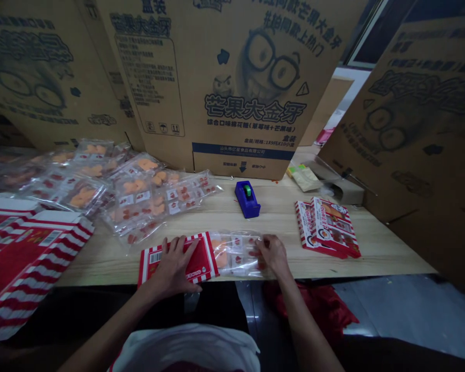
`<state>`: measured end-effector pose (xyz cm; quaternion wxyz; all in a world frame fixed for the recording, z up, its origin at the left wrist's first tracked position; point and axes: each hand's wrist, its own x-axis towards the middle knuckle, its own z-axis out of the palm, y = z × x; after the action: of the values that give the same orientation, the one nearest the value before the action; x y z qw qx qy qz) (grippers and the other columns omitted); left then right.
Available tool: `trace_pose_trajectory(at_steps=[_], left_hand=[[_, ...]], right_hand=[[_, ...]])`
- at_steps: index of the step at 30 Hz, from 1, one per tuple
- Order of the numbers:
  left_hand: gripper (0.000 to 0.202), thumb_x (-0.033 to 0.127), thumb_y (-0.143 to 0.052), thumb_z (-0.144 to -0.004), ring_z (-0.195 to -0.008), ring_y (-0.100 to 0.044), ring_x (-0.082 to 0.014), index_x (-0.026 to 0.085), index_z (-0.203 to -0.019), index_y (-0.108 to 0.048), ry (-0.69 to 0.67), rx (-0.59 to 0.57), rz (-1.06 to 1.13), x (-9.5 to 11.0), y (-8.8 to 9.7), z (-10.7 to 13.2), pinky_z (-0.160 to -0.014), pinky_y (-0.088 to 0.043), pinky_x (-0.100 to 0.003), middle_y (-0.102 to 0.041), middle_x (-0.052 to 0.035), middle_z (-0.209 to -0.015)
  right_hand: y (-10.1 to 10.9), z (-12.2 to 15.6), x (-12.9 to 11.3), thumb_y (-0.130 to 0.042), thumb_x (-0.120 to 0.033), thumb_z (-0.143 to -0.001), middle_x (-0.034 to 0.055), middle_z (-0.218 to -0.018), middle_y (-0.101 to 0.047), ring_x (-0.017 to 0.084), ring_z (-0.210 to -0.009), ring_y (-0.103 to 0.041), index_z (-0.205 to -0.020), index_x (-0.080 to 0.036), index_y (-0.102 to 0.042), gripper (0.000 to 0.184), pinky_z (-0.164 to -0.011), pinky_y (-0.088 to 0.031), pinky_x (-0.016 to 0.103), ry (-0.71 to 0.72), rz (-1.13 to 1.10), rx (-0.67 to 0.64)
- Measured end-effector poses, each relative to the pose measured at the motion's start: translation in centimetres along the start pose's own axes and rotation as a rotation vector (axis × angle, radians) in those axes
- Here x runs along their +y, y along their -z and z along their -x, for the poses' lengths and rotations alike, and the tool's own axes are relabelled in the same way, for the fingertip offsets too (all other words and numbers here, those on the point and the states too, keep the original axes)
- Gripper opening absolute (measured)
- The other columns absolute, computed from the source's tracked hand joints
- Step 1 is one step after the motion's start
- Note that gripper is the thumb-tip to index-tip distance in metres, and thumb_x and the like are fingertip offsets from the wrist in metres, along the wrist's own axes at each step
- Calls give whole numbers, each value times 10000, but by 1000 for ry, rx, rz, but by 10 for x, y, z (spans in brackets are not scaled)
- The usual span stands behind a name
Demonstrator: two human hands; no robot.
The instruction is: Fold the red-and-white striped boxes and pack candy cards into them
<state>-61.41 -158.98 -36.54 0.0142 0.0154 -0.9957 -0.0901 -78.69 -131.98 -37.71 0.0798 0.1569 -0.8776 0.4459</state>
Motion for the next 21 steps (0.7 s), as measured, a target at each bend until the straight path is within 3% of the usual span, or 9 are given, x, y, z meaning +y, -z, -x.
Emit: trace_pose_trajectory(at_steps=[4,7,9,11,13,15,17,19,21], left_hand=[[1255,596,-827,-372,-1302,-326,-450,168,-1455,-357,-133,-26,26,9,-3,-1,-1105,-101,-632,-381,-257,-1416],[1229,560,-828,-388,-1260,-355,-458,153,-1450,-363,-37,15,34,14,-2,-2,-1087,-149,-630,-398,-255,-1387],[1201,541,-826,-395,-1218,-380,-459,137,-1436,-382,45,41,37,15,2,-1,-1069,-178,-631,-414,-253,-1358],[1145,532,-809,-426,-1190,-390,-451,127,-1418,-406,113,75,36,15,7,-1,-1058,-196,-625,-426,-246,-1334],[1085,526,-784,-473,-1190,-383,-442,122,-1409,-413,166,122,31,14,11,0,-1053,-202,-614,-426,-240,-1322],[1053,512,-772,-499,-1189,-379,-435,125,-1409,-410,191,156,25,14,11,1,-1047,-206,-606,-422,-236,-1314],[1041,503,-774,-499,-1180,-382,-432,128,-1403,-417,185,167,18,13,8,1,-1036,-211,-602,-422,-236,-1303],[1019,515,-771,-500,-1161,-392,-427,132,-1385,-440,170,163,18,11,5,-1,-1024,-220,-598,-430,-233,-1285],[1006,538,-762,-508,-1138,-405,-414,131,-1373,-449,183,169,24,10,5,-2,-1014,-236,-587,-446,-221,-1260]], right_hand=[[-28,6,-19,-594,-286,-719,47,-631,-681,213,-601,-611,-624,-191,-699,171,-570,-461,314,18,-89,-173],[-61,20,-50,-544,-277,-795,44,-706,-721,223,-670,-655,-707,-190,-734,227,-636,-497,324,50,-142,-270],[-74,32,-66,-516,-308,-844,61,-909,-746,239,-859,-680,-790,-196,-744,260,-789,-517,356,69,-231,-296],[-80,42,-73,-537,-366,-854,83,-1091,-713,249,-1021,-651,-902,-198,-735,264,-904,-496,387,49,-340,-280],[-81,48,-75,-573,-421,-834,104,-1131,-694,255,-1034,-646,-1039,-194,-696,329,-880,-517,395,-7,-402,-233],[-82,50,-77,-573,-440,-832,110,-1071,-709,252,-957,-666,-1107,-182,-658,386,-800,-542,381,-45,-396,-234],[-85,49,-79,-564,-432,-837,104,-986,-725,249,-873,-680,-1099,-168,-649,382,-748,-545,371,-49,-378,-316],[-88,47,-84,-581,-414,-822,93,-933,-728,245,-825,-685,-1120,-165,-618,389,-723,-544,369,-50,-421,-433],[-90,49,-88,-621,-393,-793,78,-918,-718,239,-836,-679,-1114,-180,-578,388,-742,-541,367,-44,-485,-437]])
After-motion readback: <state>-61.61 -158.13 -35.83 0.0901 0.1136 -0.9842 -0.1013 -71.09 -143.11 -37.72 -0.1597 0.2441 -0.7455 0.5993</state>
